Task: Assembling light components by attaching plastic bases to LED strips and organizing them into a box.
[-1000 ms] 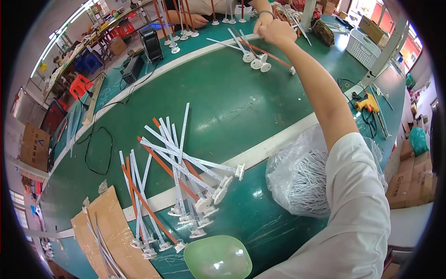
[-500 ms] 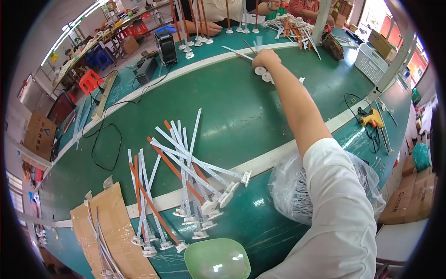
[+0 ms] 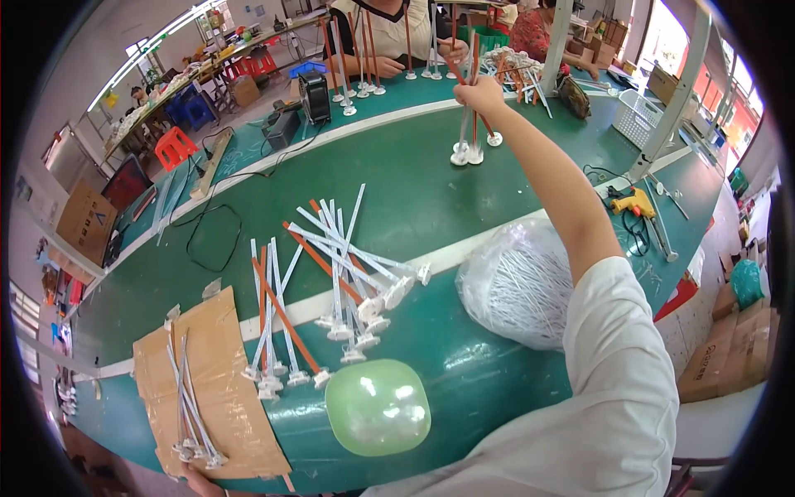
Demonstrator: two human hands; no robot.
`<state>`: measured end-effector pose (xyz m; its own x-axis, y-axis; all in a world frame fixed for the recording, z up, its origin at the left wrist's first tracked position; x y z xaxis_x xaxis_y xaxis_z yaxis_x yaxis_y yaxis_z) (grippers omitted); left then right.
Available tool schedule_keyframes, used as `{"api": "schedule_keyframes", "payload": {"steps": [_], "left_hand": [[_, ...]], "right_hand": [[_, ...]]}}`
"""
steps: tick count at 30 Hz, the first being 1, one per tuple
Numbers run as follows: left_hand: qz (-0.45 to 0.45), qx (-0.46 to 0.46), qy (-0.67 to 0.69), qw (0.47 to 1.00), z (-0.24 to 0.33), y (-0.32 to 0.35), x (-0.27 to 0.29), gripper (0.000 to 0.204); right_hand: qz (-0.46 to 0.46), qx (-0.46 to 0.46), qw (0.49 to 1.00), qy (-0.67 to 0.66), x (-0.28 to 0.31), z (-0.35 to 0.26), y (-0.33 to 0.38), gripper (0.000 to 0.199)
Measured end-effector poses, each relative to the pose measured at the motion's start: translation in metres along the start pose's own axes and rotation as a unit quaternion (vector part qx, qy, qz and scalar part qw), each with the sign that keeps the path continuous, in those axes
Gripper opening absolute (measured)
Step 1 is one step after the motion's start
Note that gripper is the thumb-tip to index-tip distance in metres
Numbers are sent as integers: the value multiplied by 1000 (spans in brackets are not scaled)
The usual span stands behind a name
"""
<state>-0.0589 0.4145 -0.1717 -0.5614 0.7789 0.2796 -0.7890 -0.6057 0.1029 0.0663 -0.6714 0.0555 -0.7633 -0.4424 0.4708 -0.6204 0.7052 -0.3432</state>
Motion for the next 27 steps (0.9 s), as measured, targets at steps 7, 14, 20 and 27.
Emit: {"api": "schedule_keyframes", "payload": {"steps": [7,14,20,27], "left_hand": [[43,84,4,996,17,11,-22,60],[191,87,-230,950,7,22,10,63],[181,50,-80,979,17,41,-9,49],[160,46,51,985,45,73,-26,50]], "right_hand": [[14,167,976,142,21,-3,33,45],[-36,393,846,358,18,-164,125,47],[-212,182,959,52,30,-272,167,13],[-407,-5,845,-346,-95,-294,260,15]]}}
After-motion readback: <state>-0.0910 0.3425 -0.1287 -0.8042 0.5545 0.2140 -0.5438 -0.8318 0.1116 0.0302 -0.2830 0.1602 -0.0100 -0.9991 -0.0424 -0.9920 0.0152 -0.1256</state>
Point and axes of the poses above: each hand's wrist, its own y-axis away from the middle knuckle, its own x-axis out of the back of the hand, z = x × y, the point moved 5 cm from there along -y, towards the middle knuckle, and after that the axes turned 12 degrees about -y, right-handed, at the moved point
